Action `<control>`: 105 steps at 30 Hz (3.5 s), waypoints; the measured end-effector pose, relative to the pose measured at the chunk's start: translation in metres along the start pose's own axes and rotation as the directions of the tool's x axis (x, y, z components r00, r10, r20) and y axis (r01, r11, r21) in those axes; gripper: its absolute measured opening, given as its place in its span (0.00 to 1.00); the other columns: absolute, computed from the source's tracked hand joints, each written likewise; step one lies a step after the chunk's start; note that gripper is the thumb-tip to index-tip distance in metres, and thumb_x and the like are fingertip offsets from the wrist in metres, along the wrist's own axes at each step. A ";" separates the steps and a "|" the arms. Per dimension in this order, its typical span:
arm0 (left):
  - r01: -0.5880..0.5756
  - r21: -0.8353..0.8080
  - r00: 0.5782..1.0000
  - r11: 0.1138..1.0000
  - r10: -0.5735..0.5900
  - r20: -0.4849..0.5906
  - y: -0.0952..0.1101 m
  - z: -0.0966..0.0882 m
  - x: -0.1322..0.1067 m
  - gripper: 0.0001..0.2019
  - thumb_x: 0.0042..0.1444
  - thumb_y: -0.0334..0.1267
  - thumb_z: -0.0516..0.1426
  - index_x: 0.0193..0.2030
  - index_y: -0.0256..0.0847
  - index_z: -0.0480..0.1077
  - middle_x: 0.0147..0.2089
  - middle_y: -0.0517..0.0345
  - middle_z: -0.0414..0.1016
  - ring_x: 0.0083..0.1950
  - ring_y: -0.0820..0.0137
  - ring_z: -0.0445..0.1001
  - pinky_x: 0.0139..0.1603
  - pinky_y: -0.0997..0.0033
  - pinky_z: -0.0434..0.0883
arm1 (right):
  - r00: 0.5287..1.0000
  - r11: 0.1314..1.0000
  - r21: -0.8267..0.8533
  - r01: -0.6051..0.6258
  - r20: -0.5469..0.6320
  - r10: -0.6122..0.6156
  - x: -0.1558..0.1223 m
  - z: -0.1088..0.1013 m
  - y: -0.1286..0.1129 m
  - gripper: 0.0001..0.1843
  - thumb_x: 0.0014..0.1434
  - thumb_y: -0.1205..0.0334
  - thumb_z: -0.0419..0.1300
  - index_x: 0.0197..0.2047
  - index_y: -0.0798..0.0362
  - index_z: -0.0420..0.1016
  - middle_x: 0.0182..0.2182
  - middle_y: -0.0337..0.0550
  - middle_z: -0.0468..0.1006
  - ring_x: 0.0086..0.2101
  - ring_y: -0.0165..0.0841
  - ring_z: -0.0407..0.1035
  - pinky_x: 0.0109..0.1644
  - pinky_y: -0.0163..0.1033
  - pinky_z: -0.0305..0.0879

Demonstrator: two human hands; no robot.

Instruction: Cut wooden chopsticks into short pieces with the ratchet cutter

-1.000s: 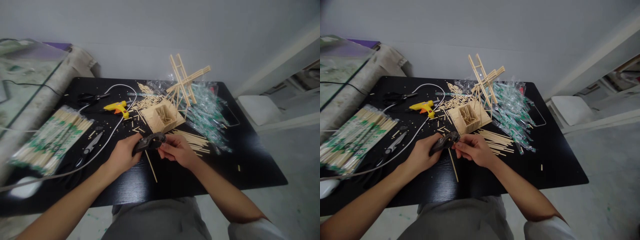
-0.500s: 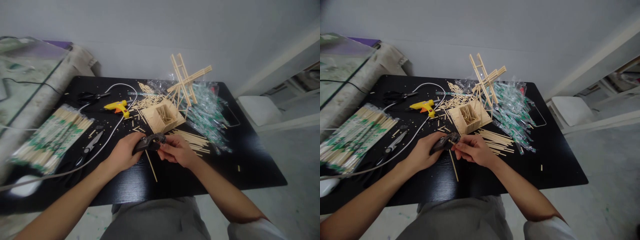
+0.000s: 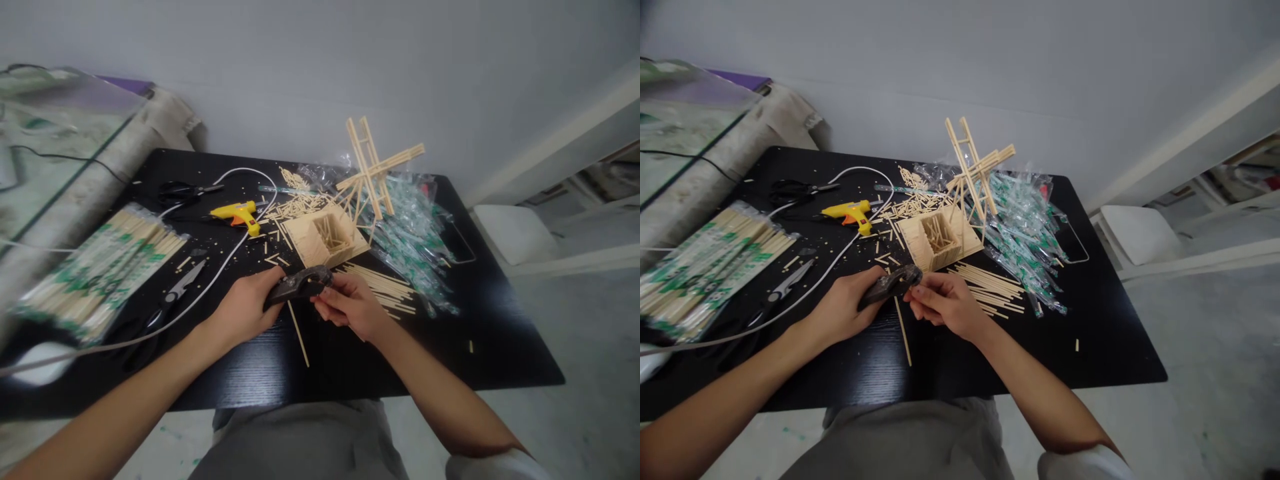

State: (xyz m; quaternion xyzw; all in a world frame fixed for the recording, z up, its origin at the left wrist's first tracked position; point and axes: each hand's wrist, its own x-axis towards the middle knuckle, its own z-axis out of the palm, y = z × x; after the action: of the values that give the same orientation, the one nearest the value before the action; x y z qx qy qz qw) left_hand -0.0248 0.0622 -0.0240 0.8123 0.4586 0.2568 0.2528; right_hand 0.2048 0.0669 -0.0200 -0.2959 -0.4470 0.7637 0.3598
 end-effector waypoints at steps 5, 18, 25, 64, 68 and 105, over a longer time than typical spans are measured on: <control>0.022 0.018 1.000 1.000 -0.022 0.001 -0.002 0.000 -0.002 0.07 0.57 0.25 0.55 0.37 0.43 0.64 0.32 0.61 0.73 0.30 0.70 0.72 0.33 0.73 0.66 | 1.000 1.000 0.005 0.004 0.008 -0.004 0.001 0.000 0.002 0.16 0.64 0.50 0.68 0.35 0.57 0.78 0.20 0.34 0.72 0.15 0.19 0.50 0.16 0.29 0.42; -0.009 0.031 1.000 0.999 0.010 -0.013 -0.006 0.003 0.000 0.08 0.58 0.29 0.55 0.43 0.41 0.69 0.38 0.56 0.78 0.39 0.65 0.77 0.40 0.68 0.71 | 0.999 1.000 -0.002 0.010 0.044 -0.009 0.002 -0.003 0.005 0.16 0.64 0.50 0.67 0.37 0.57 0.79 0.22 0.36 0.74 0.16 0.20 0.52 0.17 0.29 0.43; -0.044 0.008 0.999 0.999 0.044 -0.008 -0.008 0.001 0.000 0.11 0.59 0.30 0.54 0.49 0.40 0.70 0.43 0.53 0.79 0.44 0.63 0.78 0.46 0.64 0.73 | 0.993 0.999 0.047 0.012 0.121 -0.018 0.003 -0.006 0.008 0.16 0.66 0.51 0.66 0.38 0.57 0.80 0.22 0.36 0.75 0.15 0.20 0.52 0.18 0.30 0.43; 0.430 -0.485 0.902 0.762 -0.339 0.268 -0.001 0.000 0.007 0.14 0.63 0.47 0.58 0.32 0.40 0.69 0.22 0.66 0.61 0.23 0.75 0.59 0.25 0.74 0.59 | 0.999 0.996 -0.088 0.031 -0.026 -0.033 0.004 -0.003 0.007 0.16 0.66 0.49 0.65 0.38 0.56 0.81 0.22 0.35 0.74 0.16 0.20 0.53 0.18 0.31 0.44; 0.610 -0.737 0.775 0.290 -0.414 0.478 0.000 -0.010 0.010 0.14 0.57 0.45 0.64 0.30 0.38 0.68 0.18 0.68 0.56 0.18 0.78 0.53 0.18 0.77 0.55 | 0.999 0.997 -0.074 0.023 -0.033 -0.025 0.004 -0.003 0.007 0.16 0.66 0.49 0.65 0.39 0.56 0.80 0.23 0.35 0.74 0.16 0.20 0.53 0.17 0.30 0.44; 0.606 -0.794 0.741 -0.044 -0.332 0.584 -0.006 -0.008 0.017 0.20 0.67 0.48 0.54 0.36 0.34 0.77 0.29 0.52 0.73 0.28 0.69 0.74 0.31 0.69 0.77 | 1.000 0.999 -0.030 0.018 0.004 -0.018 0.006 0.001 0.006 0.18 0.65 0.52 0.67 0.48 0.50 0.65 0.29 0.38 0.84 0.23 0.29 0.76 0.25 0.31 0.69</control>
State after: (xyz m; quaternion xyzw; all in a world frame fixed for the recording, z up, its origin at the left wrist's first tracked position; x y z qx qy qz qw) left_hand -0.0262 0.0811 -0.0188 0.2641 0.4013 0.2927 0.8268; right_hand 0.1990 0.0696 -0.0256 -0.2955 -0.4617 0.7543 0.3613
